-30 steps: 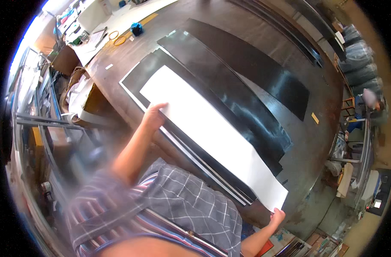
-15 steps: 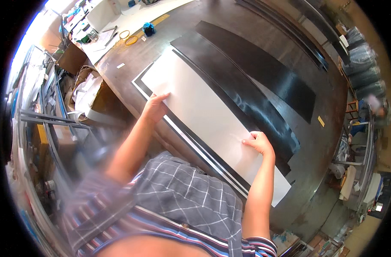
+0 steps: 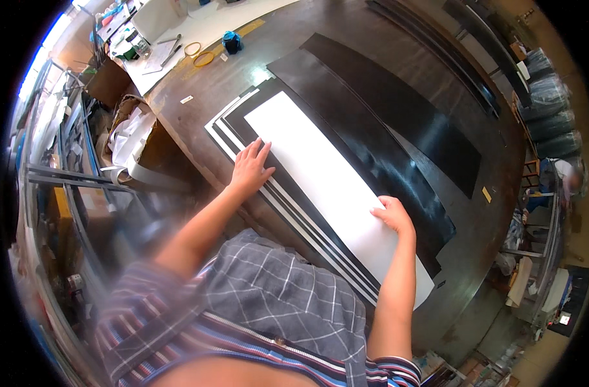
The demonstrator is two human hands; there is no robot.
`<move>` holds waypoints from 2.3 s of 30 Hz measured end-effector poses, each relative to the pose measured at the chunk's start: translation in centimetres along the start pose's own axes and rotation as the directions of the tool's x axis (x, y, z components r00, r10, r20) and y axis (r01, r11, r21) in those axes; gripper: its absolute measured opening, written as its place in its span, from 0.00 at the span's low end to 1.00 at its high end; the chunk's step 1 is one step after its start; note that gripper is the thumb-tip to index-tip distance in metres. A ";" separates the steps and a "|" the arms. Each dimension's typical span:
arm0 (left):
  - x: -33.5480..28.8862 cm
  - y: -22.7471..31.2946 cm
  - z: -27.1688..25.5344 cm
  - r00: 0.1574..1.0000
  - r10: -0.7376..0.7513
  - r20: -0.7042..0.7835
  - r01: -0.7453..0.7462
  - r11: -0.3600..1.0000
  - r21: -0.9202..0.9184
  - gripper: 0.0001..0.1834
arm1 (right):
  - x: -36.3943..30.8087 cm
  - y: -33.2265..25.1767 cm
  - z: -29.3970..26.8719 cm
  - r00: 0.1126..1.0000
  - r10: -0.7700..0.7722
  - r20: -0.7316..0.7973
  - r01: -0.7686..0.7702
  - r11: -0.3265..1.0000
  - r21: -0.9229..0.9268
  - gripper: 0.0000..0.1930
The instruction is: The person places a large white sheet into a machine for processing. After moving to a workbench, the person peels back a protective layer from black panels and aligns a new white material over them, pressing it down by hand to adhere it.
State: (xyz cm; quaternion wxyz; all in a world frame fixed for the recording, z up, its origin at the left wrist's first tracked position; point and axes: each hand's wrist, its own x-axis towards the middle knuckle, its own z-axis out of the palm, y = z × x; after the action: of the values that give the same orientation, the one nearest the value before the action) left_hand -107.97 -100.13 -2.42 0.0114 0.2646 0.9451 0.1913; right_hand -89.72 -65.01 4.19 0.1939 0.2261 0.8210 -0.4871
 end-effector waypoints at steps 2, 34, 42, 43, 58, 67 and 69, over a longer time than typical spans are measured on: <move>-0.2 0.5 0.0 0.998 -0.026 -0.054 0.025 0.999 -0.026 0.38 | 0.8 -0.8 0.5 1.000 -0.027 -0.007 0.027 1.000 0.013 0.09; 2.4 -2.4 -0.7 0.997 -0.046 -0.066 0.047 0.999 0.022 0.33 | 5.4 -0.6 1.7 0.998 0.010 0.057 -0.008 0.999 -0.033 0.07; 5.4 -5.6 -1.5 0.989 -0.082 -0.125 0.078 0.996 -0.036 0.21 | 5.2 -1.8 1.9 0.999 0.026 0.038 -0.023 0.997 -0.077 0.07; 5.6 -6.1 -1.6 0.989 -0.093 -0.118 0.089 0.995 -0.038 0.20 | 5.3 -1.7 2.0 0.999 0.029 0.042 -0.026 0.996 -0.083 0.07; 7.7 -9.3 -0.8 0.995 -0.079 -0.058 0.080 0.997 0.015 0.16 | 2.5 1.2 -0.2 0.981 0.193 0.011 -0.178 0.924 -0.340 0.19; 8.6 -9.4 -0.3 0.998 -0.035 -0.044 0.039 0.995 0.088 0.17 | -5.1 12.0 -4.0 0.940 0.305 -0.150 -0.336 0.902 -0.271 0.12; 8.4 -9.1 -0.6 0.998 -0.051 -0.026 0.053 0.991 0.127 0.18 | -4.9 11.9 -3.5 0.943 0.278 -0.181 -0.321 0.904 -0.281 0.13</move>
State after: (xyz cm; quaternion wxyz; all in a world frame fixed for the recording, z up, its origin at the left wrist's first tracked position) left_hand -119.79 -103.28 -4.50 -0.0110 0.2380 0.9620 0.1332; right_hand -79.38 -57.80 -0.04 0.2425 0.3498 0.8533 -0.3012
